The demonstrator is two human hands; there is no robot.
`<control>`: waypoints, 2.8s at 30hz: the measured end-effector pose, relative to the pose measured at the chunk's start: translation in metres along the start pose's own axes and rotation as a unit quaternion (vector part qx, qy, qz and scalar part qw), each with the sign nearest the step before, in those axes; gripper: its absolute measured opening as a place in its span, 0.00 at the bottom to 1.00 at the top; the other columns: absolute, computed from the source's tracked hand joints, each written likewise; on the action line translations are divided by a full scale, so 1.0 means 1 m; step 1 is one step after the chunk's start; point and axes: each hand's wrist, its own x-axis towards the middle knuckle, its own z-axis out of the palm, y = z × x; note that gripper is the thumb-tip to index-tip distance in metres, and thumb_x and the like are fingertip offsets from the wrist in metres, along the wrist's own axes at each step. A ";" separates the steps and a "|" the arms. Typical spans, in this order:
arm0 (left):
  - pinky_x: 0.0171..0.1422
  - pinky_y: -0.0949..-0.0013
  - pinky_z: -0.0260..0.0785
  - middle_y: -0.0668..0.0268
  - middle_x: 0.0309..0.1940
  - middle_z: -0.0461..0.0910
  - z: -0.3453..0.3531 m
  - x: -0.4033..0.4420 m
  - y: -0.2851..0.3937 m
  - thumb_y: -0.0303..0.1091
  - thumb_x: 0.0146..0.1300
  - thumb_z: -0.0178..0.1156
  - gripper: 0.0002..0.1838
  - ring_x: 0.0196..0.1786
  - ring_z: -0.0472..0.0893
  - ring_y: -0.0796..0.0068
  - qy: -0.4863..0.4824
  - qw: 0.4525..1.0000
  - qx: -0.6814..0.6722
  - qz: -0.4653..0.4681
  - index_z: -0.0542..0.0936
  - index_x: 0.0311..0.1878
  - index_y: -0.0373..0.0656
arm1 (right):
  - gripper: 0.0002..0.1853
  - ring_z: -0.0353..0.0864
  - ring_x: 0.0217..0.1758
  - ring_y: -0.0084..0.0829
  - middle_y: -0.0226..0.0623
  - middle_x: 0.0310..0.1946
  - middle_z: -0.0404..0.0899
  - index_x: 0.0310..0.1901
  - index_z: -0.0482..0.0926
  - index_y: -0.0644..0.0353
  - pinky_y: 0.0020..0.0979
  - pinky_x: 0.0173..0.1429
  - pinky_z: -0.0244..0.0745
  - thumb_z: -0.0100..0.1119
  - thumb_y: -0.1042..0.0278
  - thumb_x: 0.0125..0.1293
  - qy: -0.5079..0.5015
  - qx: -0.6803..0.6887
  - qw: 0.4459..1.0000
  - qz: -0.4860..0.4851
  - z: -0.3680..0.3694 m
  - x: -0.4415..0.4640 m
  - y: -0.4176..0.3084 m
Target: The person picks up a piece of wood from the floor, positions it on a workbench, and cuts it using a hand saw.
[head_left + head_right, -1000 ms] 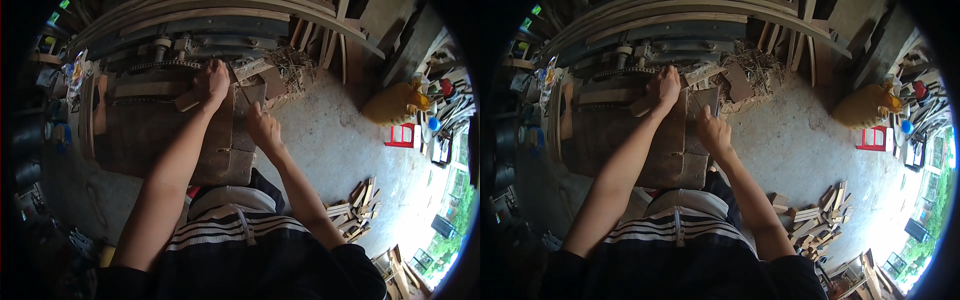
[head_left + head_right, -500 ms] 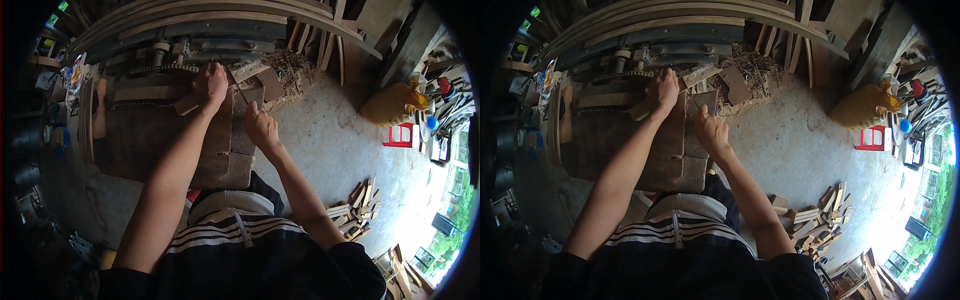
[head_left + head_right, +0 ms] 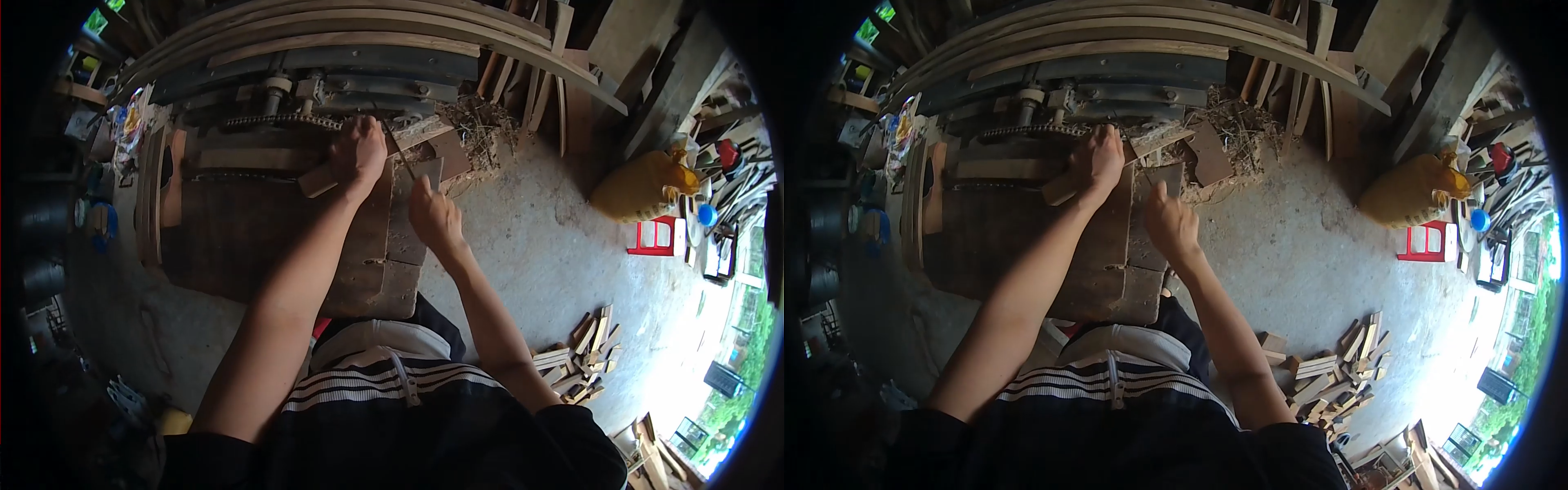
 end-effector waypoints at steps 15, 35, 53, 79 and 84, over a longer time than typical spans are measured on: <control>0.35 0.53 0.76 0.59 0.33 0.80 -0.030 0.004 0.006 0.41 0.70 0.46 0.14 0.34 0.82 0.56 -0.008 0.999 -0.031 0.007 0.76 0.35 0.45 | 0.10 0.81 0.30 0.60 0.57 0.25 0.80 0.44 0.65 0.59 0.54 0.34 0.76 0.41 0.62 0.70 0.048 0.022 0.997 -0.049 0.016 0.047 -0.006; 0.48 0.49 0.72 0.61 0.44 0.80 -0.033 0.004 0.010 0.42 0.70 0.44 0.14 0.46 0.81 0.55 -0.105 0.992 -0.036 -0.053 0.77 0.41 0.45 | 0.10 0.82 0.34 0.59 0.57 0.27 0.81 0.43 0.66 0.59 0.53 0.38 0.77 0.43 0.62 0.70 -0.022 -0.007 1.000 0.019 0.003 -0.019 0.012; 0.42 0.55 0.76 0.59 0.38 0.81 -0.041 0.003 0.012 0.42 0.68 0.49 0.13 0.43 0.82 0.59 -0.061 0.998 -0.009 -0.015 0.77 0.37 0.44 | 0.09 0.83 0.33 0.57 0.55 0.27 0.82 0.38 0.69 0.61 0.52 0.39 0.78 0.44 0.64 0.68 0.022 0.045 0.998 -0.037 0.004 0.027 -0.006; 0.43 0.54 0.76 0.59 0.36 0.80 -0.037 0.004 0.011 0.41 0.68 0.49 0.12 0.42 0.82 0.59 -0.052 0.999 -0.010 -0.009 0.77 0.37 0.44 | 0.09 0.82 0.33 0.59 0.57 0.27 0.81 0.40 0.66 0.61 0.54 0.37 0.77 0.40 0.65 0.69 0.030 0.043 0.999 -0.008 0.012 0.028 -0.008; 0.42 0.55 0.77 0.59 0.36 0.81 0.011 0.001 -0.003 0.41 0.68 0.49 0.13 0.41 0.82 0.60 0.008 1.000 -0.007 0.006 0.77 0.35 0.44 | 0.11 0.82 0.35 0.61 0.58 0.28 0.81 0.40 0.67 0.62 0.55 0.40 0.76 0.38 0.62 0.71 0.033 0.049 0.998 -0.026 0.003 0.020 -0.009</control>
